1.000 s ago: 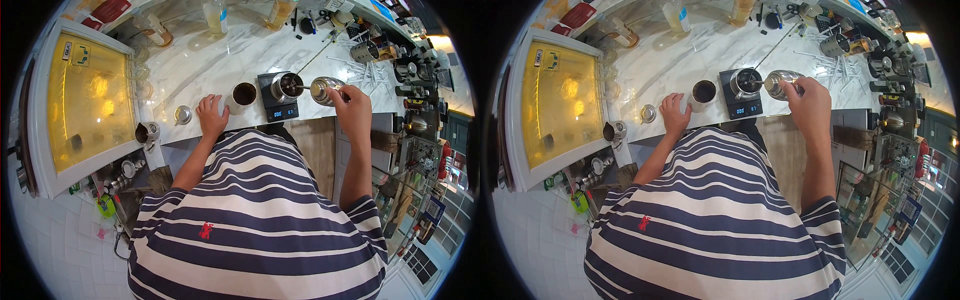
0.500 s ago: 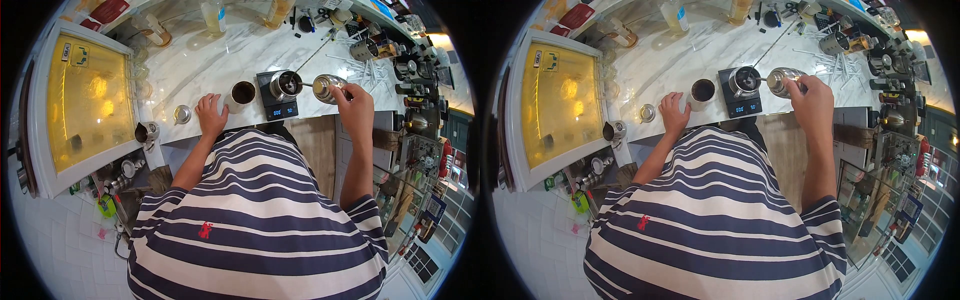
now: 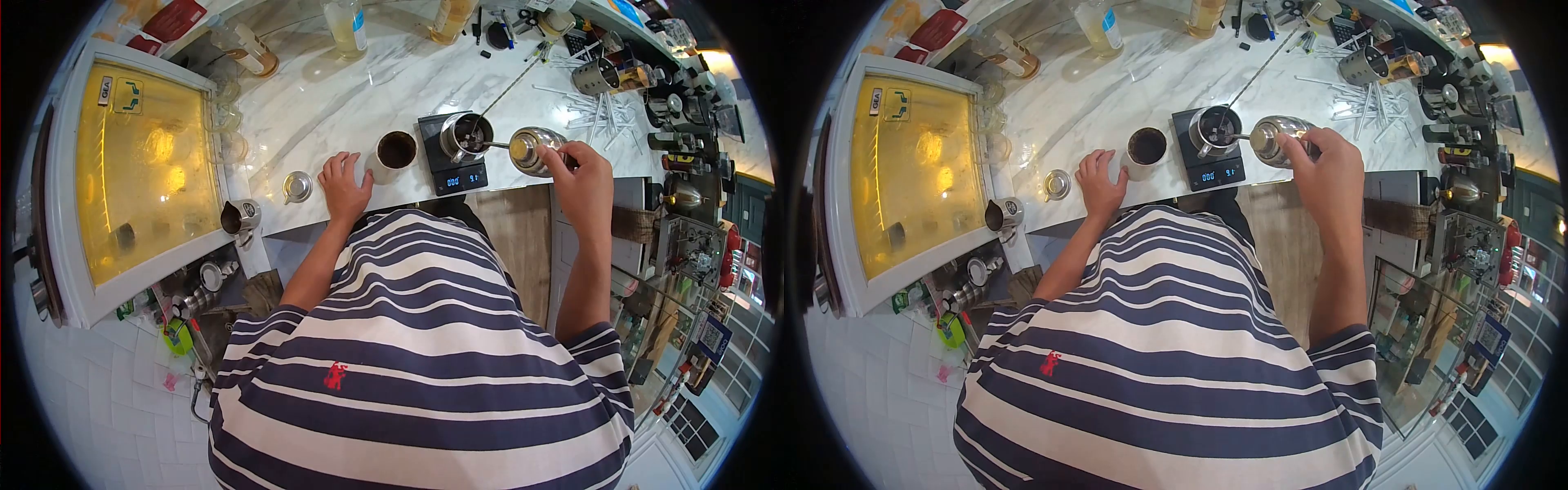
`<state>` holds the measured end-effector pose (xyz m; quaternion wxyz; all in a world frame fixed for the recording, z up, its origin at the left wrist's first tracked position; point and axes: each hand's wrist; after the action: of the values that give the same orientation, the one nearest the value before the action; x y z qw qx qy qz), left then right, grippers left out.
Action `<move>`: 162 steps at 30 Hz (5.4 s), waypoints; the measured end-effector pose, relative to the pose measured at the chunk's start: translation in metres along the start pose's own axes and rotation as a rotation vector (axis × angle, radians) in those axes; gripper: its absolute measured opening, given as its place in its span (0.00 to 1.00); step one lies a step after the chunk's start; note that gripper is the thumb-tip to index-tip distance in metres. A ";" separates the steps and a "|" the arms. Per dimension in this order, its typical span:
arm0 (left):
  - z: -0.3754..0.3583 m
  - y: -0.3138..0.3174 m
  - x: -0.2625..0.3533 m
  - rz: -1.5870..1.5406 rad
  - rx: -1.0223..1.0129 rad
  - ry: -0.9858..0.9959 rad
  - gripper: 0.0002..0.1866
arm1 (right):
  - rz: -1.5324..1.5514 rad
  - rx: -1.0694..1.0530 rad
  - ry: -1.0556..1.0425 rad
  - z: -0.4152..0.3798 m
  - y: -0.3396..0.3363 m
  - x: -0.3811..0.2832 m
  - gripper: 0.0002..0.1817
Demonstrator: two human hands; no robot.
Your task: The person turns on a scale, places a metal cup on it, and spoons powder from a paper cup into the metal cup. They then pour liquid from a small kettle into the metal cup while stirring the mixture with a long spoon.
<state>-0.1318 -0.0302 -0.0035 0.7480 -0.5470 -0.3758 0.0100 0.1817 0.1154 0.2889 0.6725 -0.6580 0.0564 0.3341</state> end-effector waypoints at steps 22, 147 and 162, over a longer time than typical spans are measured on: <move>0.010 -0.041 0.026 -0.403 0.153 -0.106 0.22 | 0.402 0.048 0.242 -0.006 0.007 0.064 0.21; 0.017 -0.082 0.166 -1.055 0.260 -0.587 0.11 | 0.991 0.046 0.327 0.005 0.022 0.112 0.15; -0.041 -0.152 0.067 -1.094 0.588 -0.739 0.11 | 1.176 0.000 0.253 -0.018 0.037 0.025 0.11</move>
<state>-0.1205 -0.0958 0.1546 0.5860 -0.0177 -0.8061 -0.0808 0.1882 0.1049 0.2425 0.3630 -0.5511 0.4903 0.5693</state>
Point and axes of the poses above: each hand's wrist, its own z-axis towards the middle knuckle, its own y-axis out of the palm, x = y × z, and after that the axes turned 14 degrees about -y, right-handed
